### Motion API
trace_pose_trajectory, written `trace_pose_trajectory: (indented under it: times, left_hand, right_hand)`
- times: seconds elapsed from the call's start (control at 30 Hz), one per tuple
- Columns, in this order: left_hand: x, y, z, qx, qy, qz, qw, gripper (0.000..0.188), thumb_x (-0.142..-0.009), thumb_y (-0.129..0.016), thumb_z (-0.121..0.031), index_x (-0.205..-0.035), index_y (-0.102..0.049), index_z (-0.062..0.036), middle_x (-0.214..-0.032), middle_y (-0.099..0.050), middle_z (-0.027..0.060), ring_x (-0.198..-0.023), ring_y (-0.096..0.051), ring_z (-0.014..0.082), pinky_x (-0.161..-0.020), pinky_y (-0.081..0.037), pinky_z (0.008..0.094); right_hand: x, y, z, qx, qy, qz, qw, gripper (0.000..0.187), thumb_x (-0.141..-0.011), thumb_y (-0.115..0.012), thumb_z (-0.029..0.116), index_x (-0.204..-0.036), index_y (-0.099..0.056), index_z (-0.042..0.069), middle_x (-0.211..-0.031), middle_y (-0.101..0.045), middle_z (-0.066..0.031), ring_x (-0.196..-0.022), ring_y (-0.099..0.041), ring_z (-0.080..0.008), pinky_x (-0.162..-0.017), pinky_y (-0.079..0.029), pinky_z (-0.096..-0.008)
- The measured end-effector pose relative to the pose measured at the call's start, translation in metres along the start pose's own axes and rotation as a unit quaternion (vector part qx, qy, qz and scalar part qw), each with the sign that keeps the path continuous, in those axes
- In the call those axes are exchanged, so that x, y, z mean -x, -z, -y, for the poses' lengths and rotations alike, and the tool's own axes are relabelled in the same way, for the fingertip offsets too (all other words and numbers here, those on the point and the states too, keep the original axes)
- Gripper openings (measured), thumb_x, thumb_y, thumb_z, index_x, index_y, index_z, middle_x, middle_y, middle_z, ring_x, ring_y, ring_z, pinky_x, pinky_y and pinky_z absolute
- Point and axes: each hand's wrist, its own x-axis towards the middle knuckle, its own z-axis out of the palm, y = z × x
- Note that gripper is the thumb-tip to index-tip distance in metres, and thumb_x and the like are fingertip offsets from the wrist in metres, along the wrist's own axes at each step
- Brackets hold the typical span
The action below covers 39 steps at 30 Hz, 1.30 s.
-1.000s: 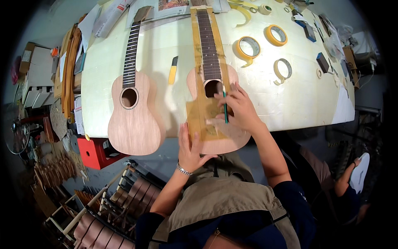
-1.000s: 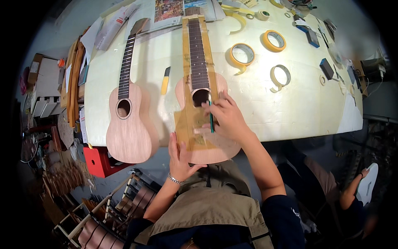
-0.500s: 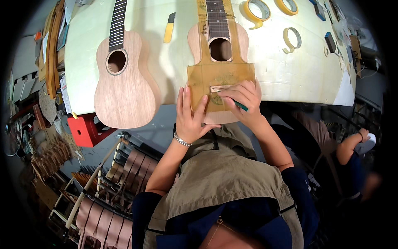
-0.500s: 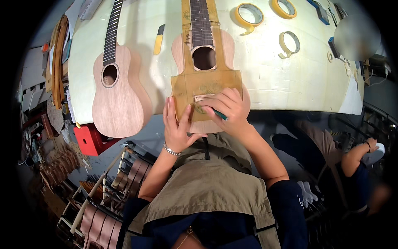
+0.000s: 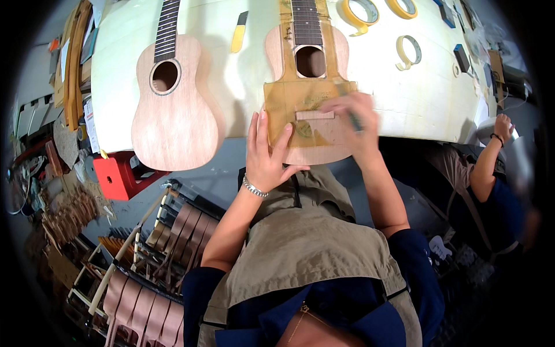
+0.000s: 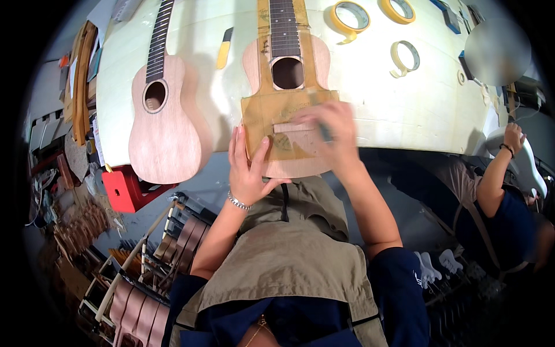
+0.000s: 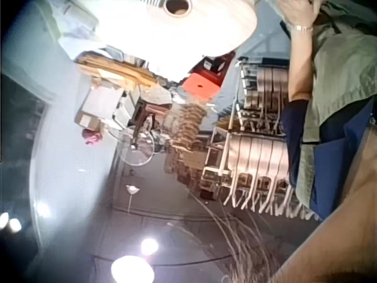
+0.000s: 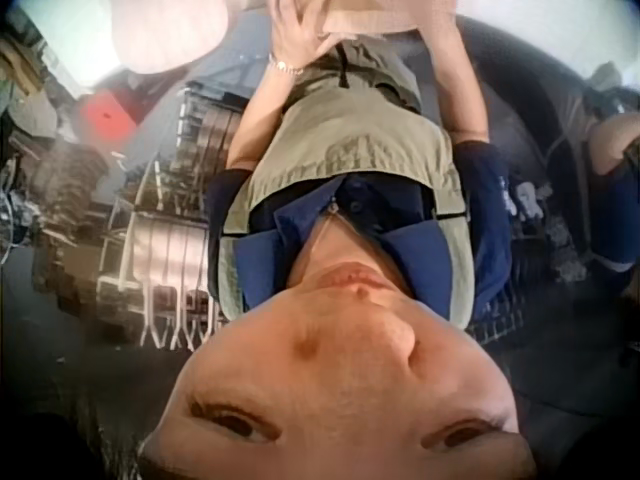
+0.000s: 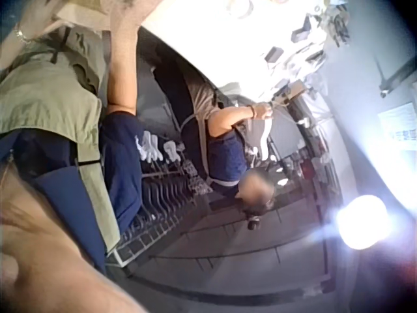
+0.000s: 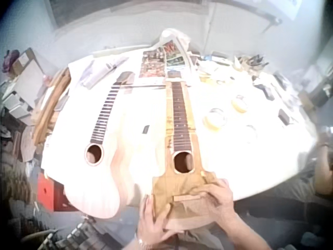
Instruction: The person applies masking tape to the fretboards of multiple unfinished acoustic guitars. They retrieve guitars from a rack, place them on a workbench, and use a wooden template to mark positions before applying tape strips along the necks. The process is repeated for several guitars, with each one returned to the rack after taping.
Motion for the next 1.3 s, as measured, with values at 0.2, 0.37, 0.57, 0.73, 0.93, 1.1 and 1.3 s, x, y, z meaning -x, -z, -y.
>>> trace_pose_trajectory:
  times: [0.2,0.37,0.57,0.73,0.93,1.1,1.3]
  left_hand:
    - [-0.002,0.017,-0.004,0.035,0.029,0.056,0.997,0.098,-0.065,-0.068,-0.059,-0.139,-0.032,-0.0059,-0.143,-0.018,0.0304,-0.13,-0.02,0.0489,-0.104,-0.025,0.0543]
    - [0.002,0.106,0.044,0.01,-0.022,0.056,0.998,0.089,-0.077,-0.06,-0.057,-0.138,-0.03,0.0008,-0.142,-0.032,0.0227,-0.135,-0.02,0.0405,-0.107,-0.017,0.0547]
    - [0.044,0.174,0.168,-0.001,0.164,-0.101,0.981,0.08,-0.089,-0.037,-0.058,-0.139,-0.025,0.0041,-0.143,-0.03,0.0213,-0.135,-0.022,0.0383,-0.108,-0.016,0.0512]
    - [0.051,0.185,0.175,0.054,0.087,0.025,0.994,0.098,-0.079,-0.048,-0.067,-0.144,-0.013,-0.0024,-0.145,-0.023,0.0252,-0.133,-0.018,0.0474,-0.106,-0.018,0.0533]
    - [0.057,0.18,0.188,0.017,0.018,0.035,0.999,0.116,-0.065,-0.071,-0.058,-0.145,-0.007,-0.0041,-0.145,-0.012,0.0322,-0.133,-0.016,0.0487,-0.104,-0.019,0.0551]
    - [0.048,0.168,0.188,0.009,0.011,0.015,1.0,0.114,-0.064,-0.071,-0.058,-0.145,-0.011,-0.0042,-0.144,-0.013,0.0321,-0.132,-0.017,0.0496,-0.103,-0.021,0.0548]
    - [0.045,0.169,0.184,-0.008,0.008,0.026,1.0,0.094,-0.068,-0.066,-0.06,-0.139,-0.034,-0.0079,-0.141,-0.016,0.0355,-0.126,-0.023,0.0543,-0.1,-0.027,0.0567]
  right_hand:
    - [0.004,-0.006,-0.03,-0.017,-0.226,-0.118,0.967,0.011,-0.082,-0.061,0.001,-0.079,-0.05,0.002,-0.077,-0.056,-0.0077,-0.073,-0.05,-0.0144,-0.073,-0.041,-0.028]
    - [-0.023,0.007,0.021,-0.391,-0.24,-0.235,0.857,0.031,-0.087,-0.058,0.001,-0.069,-0.035,0.011,-0.073,-0.046,0.0037,-0.072,-0.041,-0.0041,-0.067,-0.036,-0.0176]
    - [-0.062,-0.089,0.09,-0.343,-0.258,-0.203,0.88,0.031,-0.087,-0.059,0.0,-0.071,-0.034,0.011,-0.095,-0.06,-0.0059,-0.075,-0.041,-0.0032,-0.071,-0.036,-0.0166]
    - [-0.083,-0.194,0.076,-0.363,-0.264,-0.205,0.869,0.029,-0.082,-0.066,0.004,-0.073,-0.038,0.007,-0.106,-0.062,-0.0099,-0.096,-0.056,-0.0134,-0.084,-0.042,-0.0263]
    - [-0.099,-0.206,0.109,0.087,0.011,-0.031,0.996,0.027,-0.073,-0.069,0.003,-0.08,-0.042,0.005,-0.13,-0.051,-0.0147,-0.125,-0.042,-0.0304,-0.108,-0.024,-0.0481]
    - [-0.124,-0.211,0.115,0.039,0.025,0.003,0.999,0.043,-0.071,-0.07,0.003,-0.11,-0.054,0.005,-0.087,-0.06,-0.0047,-0.115,-0.051,-0.0275,-0.105,-0.028,-0.0501]
    - [-0.082,-0.206,0.13,0.086,0.024,0.033,0.995,0.048,-0.073,-0.068,0.009,-0.118,-0.054,0.006,-0.08,-0.057,-0.0042,-0.104,-0.055,-0.026,-0.103,-0.032,-0.0476]
